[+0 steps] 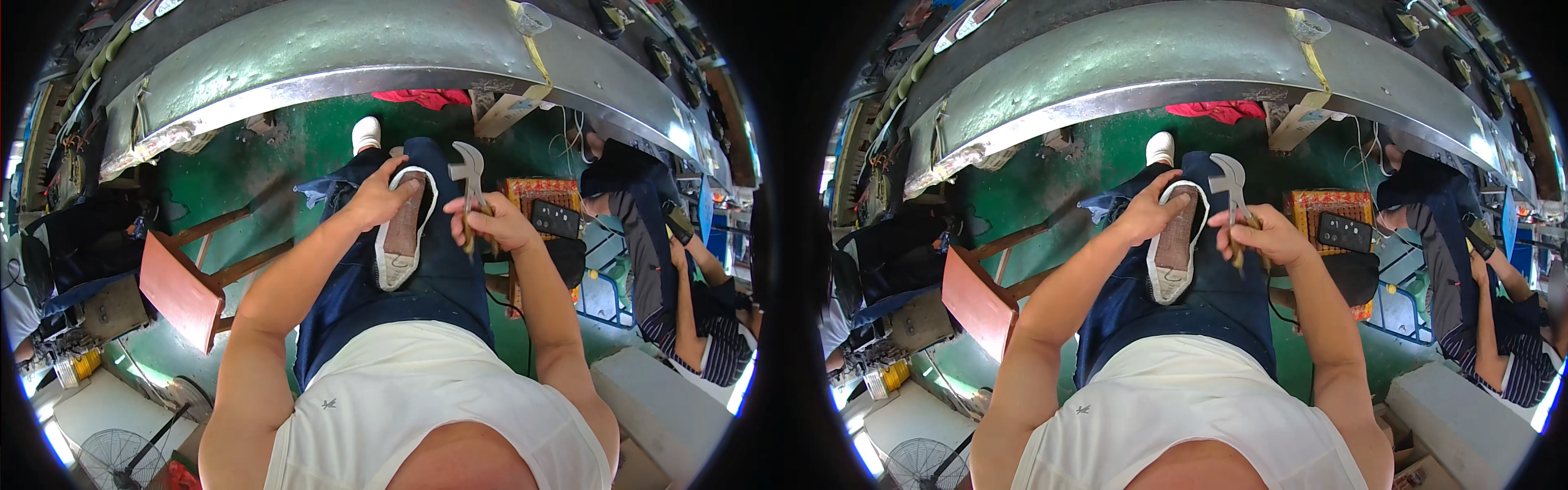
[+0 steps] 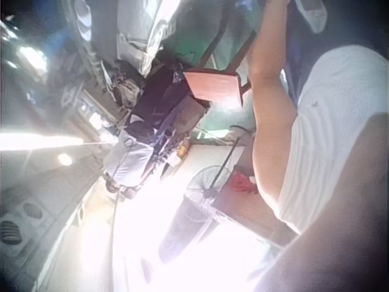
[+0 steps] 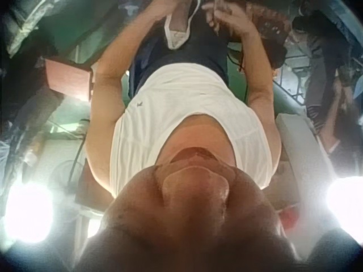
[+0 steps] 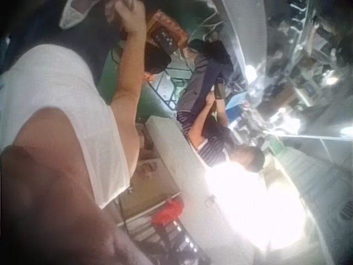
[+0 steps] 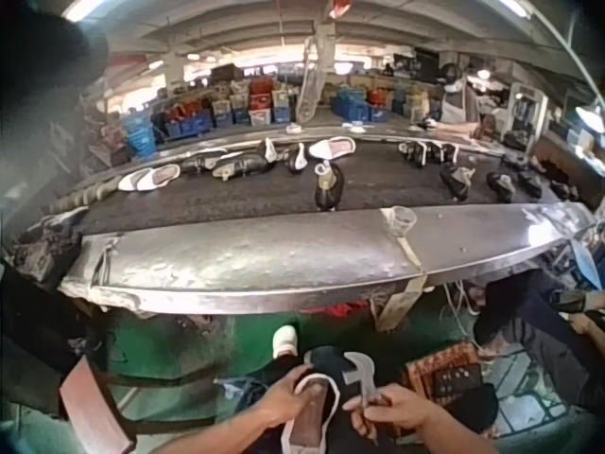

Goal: Manual lasting of shoes by pulling upper material over the last with pliers and securing it.

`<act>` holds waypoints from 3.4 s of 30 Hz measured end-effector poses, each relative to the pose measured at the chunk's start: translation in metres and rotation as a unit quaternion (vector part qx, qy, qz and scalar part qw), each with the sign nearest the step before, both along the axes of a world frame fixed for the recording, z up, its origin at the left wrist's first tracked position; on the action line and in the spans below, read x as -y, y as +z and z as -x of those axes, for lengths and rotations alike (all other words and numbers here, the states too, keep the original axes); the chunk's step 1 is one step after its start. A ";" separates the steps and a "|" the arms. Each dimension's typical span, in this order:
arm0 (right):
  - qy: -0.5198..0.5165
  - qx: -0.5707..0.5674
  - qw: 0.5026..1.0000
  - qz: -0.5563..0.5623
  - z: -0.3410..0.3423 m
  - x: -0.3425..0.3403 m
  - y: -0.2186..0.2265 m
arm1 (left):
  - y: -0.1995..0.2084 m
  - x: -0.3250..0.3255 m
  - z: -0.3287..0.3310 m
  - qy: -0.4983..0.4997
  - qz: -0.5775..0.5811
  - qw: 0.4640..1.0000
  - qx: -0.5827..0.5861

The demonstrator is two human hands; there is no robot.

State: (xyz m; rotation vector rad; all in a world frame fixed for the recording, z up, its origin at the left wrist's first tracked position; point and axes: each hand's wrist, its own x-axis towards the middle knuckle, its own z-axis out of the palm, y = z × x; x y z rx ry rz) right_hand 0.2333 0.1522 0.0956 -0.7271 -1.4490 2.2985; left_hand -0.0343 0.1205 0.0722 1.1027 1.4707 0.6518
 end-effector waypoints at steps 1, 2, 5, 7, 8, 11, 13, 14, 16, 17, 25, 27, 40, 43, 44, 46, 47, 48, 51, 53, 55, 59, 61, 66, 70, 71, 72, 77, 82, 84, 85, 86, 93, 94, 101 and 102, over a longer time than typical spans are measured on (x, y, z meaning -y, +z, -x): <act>-0.041 0.001 0.998 -0.040 0.004 0.003 -0.001 | 0.002 0.004 0.001 -0.004 0.000 1.000 -0.003; -0.043 -0.003 0.998 -0.042 0.010 0.003 0.000 | 0.007 0.009 0.004 -0.011 -0.090 0.996 -0.018; -0.174 0.093 0.953 -0.231 0.030 0.020 0.016 | 0.052 0.042 0.007 -0.068 -0.276 0.959 -0.011; -0.235 0.006 0.920 -0.312 0.055 0.028 0.015 | 0.057 0.061 0.008 -0.142 -0.414 0.898 -0.050; -0.227 -0.010 0.930 -0.287 0.061 0.033 0.011 | 0.054 0.068 0.009 -0.164 -0.451 0.874 -0.076; -0.192 -0.015 0.937 -0.291 0.065 0.049 -0.009 | 0.033 0.087 0.013 -0.170 -0.445 0.873 -0.099; -0.189 -0.053 0.936 -0.291 0.068 0.055 -0.020 | 0.019 0.098 0.013 -0.176 -0.441 0.877 -0.072; -0.187 -0.052 0.938 -0.286 0.067 0.057 -0.022 | 0.021 0.102 0.009 -0.170 -0.440 0.878 -0.077; -0.156 -0.028 0.938 -0.308 0.065 0.059 -0.025 | 0.026 0.110 0.004 -0.164 -0.417 0.889 -0.100; -0.155 -0.027 0.939 -0.304 0.066 0.060 -0.024 | 0.029 0.111 0.002 -0.163 -0.413 0.890 -0.099; -0.161 -0.016 0.954 -0.253 0.079 0.056 -0.024 | 0.038 0.114 -0.004 -0.169 -0.381 0.905 -0.091; -0.154 -0.007 0.953 -0.262 0.079 0.055 -0.020 | 0.031 0.118 -0.002 -0.164 -0.374 0.908 -0.090; -0.143 0.014 0.949 -0.279 0.086 0.048 -0.023 | 0.022 0.122 -0.007 -0.088 -0.339 0.936 -0.024; -0.138 0.038 0.954 -0.264 0.086 0.047 -0.020 | 0.039 0.117 -0.009 -0.065 -0.348 0.932 -0.081; -0.139 0.037 0.954 -0.264 0.087 0.046 -0.020 | 0.046 0.115 -0.010 -0.055 -0.364 0.922 -0.118; -0.145 0.032 0.950 -0.274 0.091 0.045 -0.020 | 0.056 0.110 -0.012 -0.055 -0.359 0.920 -0.148; -0.146 0.031 0.950 -0.275 0.092 0.043 -0.022 | 0.061 0.107 -0.013 -0.053 -0.355 0.917 -0.176; -0.147 0.042 0.947 -0.283 0.094 0.042 -0.024 | 0.065 0.104 -0.013 -0.041 -0.345 0.920 -0.184; -0.162 0.059 0.938 -0.301 0.100 0.039 -0.018 | 0.071 0.098 -0.008 -0.040 -0.361 0.911 -0.194; -0.195 0.131 0.897 -0.375 0.103 0.030 -0.012 | 0.068 0.095 0.004 0.007 -0.344 0.909 -0.235; -0.157 0.264 0.889 -0.339 0.088 0.020 0.001 | 0.061 0.090 0.019 0.143 -0.301 0.936 -0.114; -0.184 0.150 0.970 -0.046 0.013 0.025 0.003 | 0.051 0.106 0.028 0.277 -0.147 0.943 0.110; -0.197 0.146 0.969 -0.031 -0.010 0.039 0.004 | 0.019 0.129 0.024 0.163 -0.070 0.984 0.025; -0.055 0.289 0.955 -0.030 -0.026 0.080 -0.003 | 0.005 0.113 0.001 -0.175 -0.053 0.947 -0.264; 0.016 0.305 0.950 -0.069 -0.024 0.090 -0.004 | -0.017 0.095 -0.005 -0.070 -0.164 0.953 -0.246; 0.014 0.306 0.949 -0.068 -0.024 0.089 -0.004 | -0.016 0.093 -0.007 -0.059 -0.208 0.944 -0.250; 0.032 0.311 0.948 -0.067 -0.024 0.087 -0.006 | -0.010 0.093 -0.009 -0.007 -0.170 0.958 -0.231; 0.081 0.318 0.944 -0.032 -0.016 0.068 0.006 | -0.019 0.111 -0.020 0.025 -0.222 0.956 -0.190; 0.151 0.320 0.933 0.065 -0.011 0.034 0.024 | -0.011 0.113 -0.028 -0.078 -0.338 0.904 -0.250; 0.189 0.268 0.928 0.174 -0.010 0.010 0.030 | -0.005 0.109 -0.030 -0.088 -0.340 0.901 -0.255; 0.201 0.312 0.917 0.145 -0.008 0.001 0.036 | -0.004 0.106 -0.031 -0.097 -0.340 0.898 -0.261; 0.268 0.371 0.887 0.059 0.003 -0.009 0.046 | -0.014 0.101 -0.030 -0.095 -0.340 0.898 -0.263; 0.255 0.387 0.806 -0.368 0.018 0.010 0.022 | -0.062 0.073 -0.030 0.177 0.160 0.839 0.490; 0.214 0.379 0.822 -0.368 0.018 0.019 0.010 | -0.063 0.074 -0.029 0.181 0.148 0.853 0.468; 0.126 0.387 0.888 -0.214 0.015 0.047 -0.007 | -0.065 0.066 -0.034 0.188 0.111 0.904 0.367; 0.095 0.376 0.902 -0.191 0.015 0.054 -0.013 | -0.066 0.066 -0.035 0.193 0.109 0.909 0.352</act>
